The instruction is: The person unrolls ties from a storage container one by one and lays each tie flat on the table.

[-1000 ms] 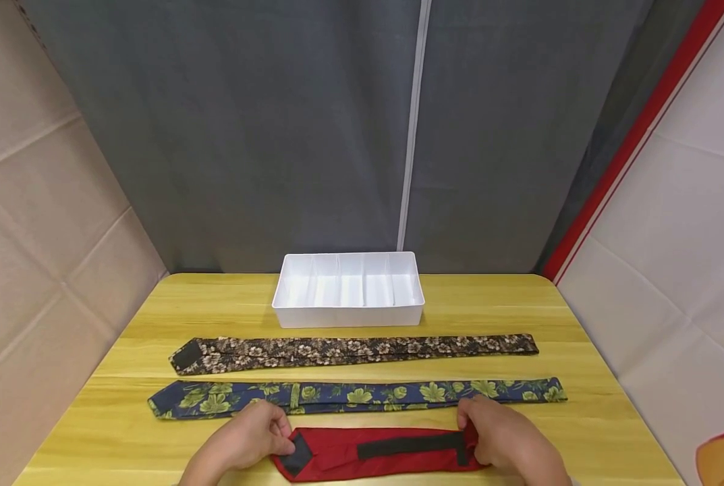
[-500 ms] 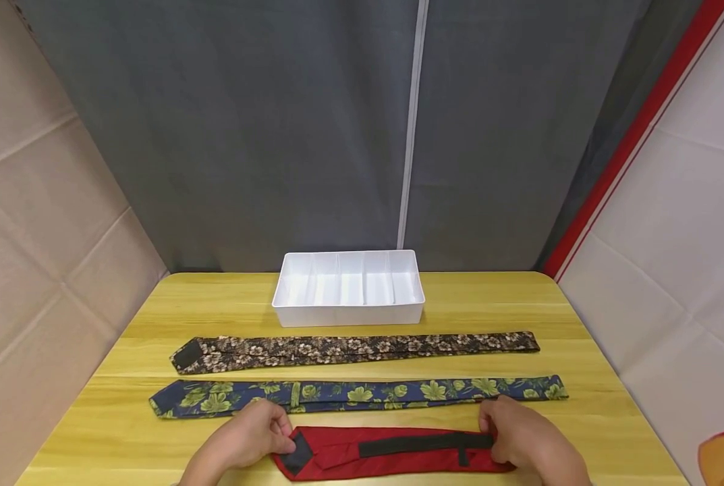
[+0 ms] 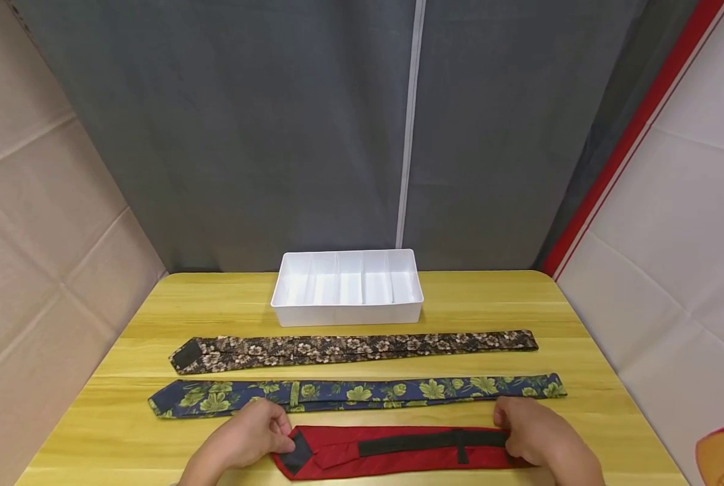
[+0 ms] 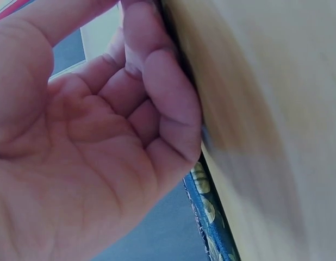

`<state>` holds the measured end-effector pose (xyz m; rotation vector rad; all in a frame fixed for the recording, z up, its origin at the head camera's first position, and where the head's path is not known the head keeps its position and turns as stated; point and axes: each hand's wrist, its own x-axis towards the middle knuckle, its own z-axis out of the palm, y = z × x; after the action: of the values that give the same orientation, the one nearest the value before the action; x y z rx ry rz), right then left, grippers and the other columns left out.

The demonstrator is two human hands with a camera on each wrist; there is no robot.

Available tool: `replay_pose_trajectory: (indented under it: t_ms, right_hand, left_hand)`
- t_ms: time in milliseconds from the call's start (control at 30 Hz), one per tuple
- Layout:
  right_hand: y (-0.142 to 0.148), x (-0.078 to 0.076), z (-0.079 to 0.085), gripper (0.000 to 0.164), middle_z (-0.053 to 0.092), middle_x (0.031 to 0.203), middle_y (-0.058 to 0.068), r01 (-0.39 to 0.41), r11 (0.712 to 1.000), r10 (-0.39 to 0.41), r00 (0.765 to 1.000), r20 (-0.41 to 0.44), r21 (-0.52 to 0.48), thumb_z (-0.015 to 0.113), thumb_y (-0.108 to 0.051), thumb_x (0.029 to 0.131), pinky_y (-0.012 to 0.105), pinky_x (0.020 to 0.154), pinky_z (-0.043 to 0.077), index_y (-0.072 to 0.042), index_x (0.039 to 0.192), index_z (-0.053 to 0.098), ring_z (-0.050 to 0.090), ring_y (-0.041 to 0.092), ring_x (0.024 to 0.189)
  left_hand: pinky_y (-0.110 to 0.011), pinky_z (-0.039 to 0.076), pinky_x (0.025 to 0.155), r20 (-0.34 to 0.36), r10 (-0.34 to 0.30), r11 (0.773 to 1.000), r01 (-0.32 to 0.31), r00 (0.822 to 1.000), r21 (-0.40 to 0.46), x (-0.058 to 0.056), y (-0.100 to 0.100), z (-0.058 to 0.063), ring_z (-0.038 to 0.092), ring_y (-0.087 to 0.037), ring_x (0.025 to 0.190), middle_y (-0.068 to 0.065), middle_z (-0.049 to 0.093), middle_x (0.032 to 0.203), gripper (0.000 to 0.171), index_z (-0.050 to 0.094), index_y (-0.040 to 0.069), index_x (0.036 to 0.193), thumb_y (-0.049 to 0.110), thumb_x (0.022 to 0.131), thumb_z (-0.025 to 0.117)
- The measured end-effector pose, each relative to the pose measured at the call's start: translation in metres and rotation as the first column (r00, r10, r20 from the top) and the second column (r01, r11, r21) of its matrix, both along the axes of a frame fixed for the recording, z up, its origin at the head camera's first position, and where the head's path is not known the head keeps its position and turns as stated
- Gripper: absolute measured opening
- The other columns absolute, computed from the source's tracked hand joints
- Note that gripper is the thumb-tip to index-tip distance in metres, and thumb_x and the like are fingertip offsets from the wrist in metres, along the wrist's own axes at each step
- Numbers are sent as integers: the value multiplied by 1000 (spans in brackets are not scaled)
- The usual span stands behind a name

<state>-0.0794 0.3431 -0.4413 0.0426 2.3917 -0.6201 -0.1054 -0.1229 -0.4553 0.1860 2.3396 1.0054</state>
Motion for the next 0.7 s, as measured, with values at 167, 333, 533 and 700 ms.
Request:
replay_pose_trajectory:
  t_ms: [167, 333, 533, 700]
  right_hand:
    - [6, 4, 2, 35, 64, 95, 3, 51, 994, -53, 998, -18, -94, 60, 18, 81, 38, 74, 43, -10, 102, 65, 50, 23, 82]
    - [16, 10, 18, 36, 68, 104, 4, 33, 991, -39, 999, -36, -132, 55, 20, 84, 38, 77, 50, -6, 104, 69, 57, 22, 91]
    - [44, 9, 8, 31, 71, 102, 2, 1, 997, -5, 999, -49, -83, 53, 14, 88, 34, 73, 48, -9, 98, 71, 55, 15, 88]
    - [72, 7, 1, 21, 72, 104, -1, -46, 999, 46, 999, -23, -24, 55, -13, 102, 32, 72, 51, -8, 111, 73, 58, 4, 84]
  left_hand:
    - [-33, 45, 67, 3, -1, 1000, 1, 1000, -7, 0, 0, 0, 55, -19, 76, -2, 64, 84, 17, 68, 10, 81, 15, 83, 84]
    - [-33, 45, 67, -1, -7, 1000, 7, 1000, -3, 0, 1, -1, 56, -19, 76, -2, 65, 84, 16, 69, 10, 81, 15, 83, 84]
    - [-33, 45, 67, -12, -9, 1000, 9, 1000, -3, 0, 0, 0, 56, -18, 76, -2, 64, 83, 17, 68, 10, 80, 15, 83, 84]
    - [-33, 45, 66, -14, -10, 1000, 10, 1000, 0, 0, 1, -1, 56, -18, 75, -2, 64, 83, 17, 68, 10, 80, 15, 83, 84]
